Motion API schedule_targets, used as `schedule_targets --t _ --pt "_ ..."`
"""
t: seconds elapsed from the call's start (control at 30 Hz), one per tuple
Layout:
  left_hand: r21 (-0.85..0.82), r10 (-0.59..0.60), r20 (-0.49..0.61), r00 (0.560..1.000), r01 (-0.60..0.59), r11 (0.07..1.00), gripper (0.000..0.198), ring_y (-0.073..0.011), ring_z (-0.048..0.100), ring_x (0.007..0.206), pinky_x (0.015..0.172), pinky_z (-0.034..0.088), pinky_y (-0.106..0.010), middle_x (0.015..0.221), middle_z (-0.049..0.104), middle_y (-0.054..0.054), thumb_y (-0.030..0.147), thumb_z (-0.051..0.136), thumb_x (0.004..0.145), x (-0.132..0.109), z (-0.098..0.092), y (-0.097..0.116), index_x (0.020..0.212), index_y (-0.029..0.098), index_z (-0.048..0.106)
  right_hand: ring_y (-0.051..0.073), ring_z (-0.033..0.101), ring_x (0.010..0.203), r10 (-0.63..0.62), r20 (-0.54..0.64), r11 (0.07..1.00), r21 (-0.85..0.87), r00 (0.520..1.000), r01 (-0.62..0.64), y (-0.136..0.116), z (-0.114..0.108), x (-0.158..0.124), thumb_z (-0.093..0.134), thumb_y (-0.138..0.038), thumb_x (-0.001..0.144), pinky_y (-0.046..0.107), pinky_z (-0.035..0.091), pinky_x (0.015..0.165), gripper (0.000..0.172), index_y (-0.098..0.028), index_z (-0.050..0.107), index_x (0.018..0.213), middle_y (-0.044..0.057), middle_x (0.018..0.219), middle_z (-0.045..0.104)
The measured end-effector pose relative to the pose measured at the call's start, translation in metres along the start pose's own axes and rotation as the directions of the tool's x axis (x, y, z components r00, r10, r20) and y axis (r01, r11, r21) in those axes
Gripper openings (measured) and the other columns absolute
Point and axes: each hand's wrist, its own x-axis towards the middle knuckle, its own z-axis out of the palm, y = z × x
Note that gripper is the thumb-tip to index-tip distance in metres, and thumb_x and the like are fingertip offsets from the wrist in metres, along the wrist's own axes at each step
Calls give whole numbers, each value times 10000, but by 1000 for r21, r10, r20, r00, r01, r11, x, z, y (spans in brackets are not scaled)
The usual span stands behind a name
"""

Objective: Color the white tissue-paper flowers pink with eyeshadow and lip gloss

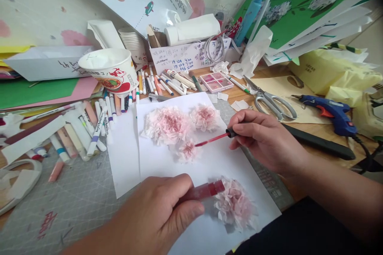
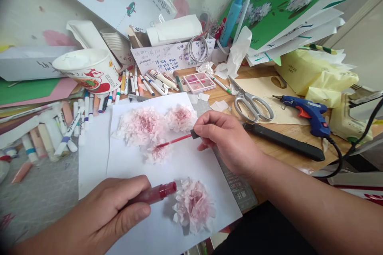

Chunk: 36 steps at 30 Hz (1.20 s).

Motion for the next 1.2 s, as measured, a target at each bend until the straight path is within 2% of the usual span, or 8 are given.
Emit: schedule_targets --t 0.13,0.43,0.63,0.9,1.1,1.2 --pt "31 57 3 998 -57 998 496 -156 520 576 520 268 -271 641 558 18 623 339 976 0 1 -3 698 224 433 72 406 506 -3 0 1000 -29 1000 3 2 -1 1 773 -188 674 237 524 566 106 -198 687 736 -64 552 487" --pt "93 102 34 994 -105 990 509 -159 553 564 507 270 -277 639 583 17 626 306 986 2 1 -6 713 225 458 63 502 552 3 -43 995 -96 999 -7 9 -1 2 772 -200 705 215 481 574 103 -203 688 765 -48 688 595" --pt "129 143 -17 990 -140 982 484 -145 554 558 518 304 -268 631 592 36 608 359 989 -1 3 -10 732 227 511 80 515 576 -43 -9 989 -145 999 42 6 2 2 755 -210 718 216 495 575 86 -204 681 761 -41 699 605" --pt "154 162 -18 987 -157 975 469 -146 573 563 518 315 -269 641 609 38 601 361 992 -1 3 -11 766 230 538 89 557 623 -74 78 980 -180 994 88 5 1 -2 738 -198 730 209 491 590 67 -202 681 765 -29 733 633" --pt "156 161 -23 987 -155 976 477 -145 572 560 518 314 -276 639 609 38 607 365 991 -2 4 -11 755 231 543 90 551 615 -88 -24 980 -183 996 83 5 -1 -1 750 -235 737 220 494 584 87 -208 675 773 -32 738 618" --pt "156 176 -27 984 -169 973 492 -146 569 554 514 305 -282 634 611 37 617 349 992 -1 3 -10 759 233 550 96 537 611 -94 -16 971 -222 995 88 7 -1 0 747 -251 738 232 493 581 96 -209 672 779 -25 738 621"
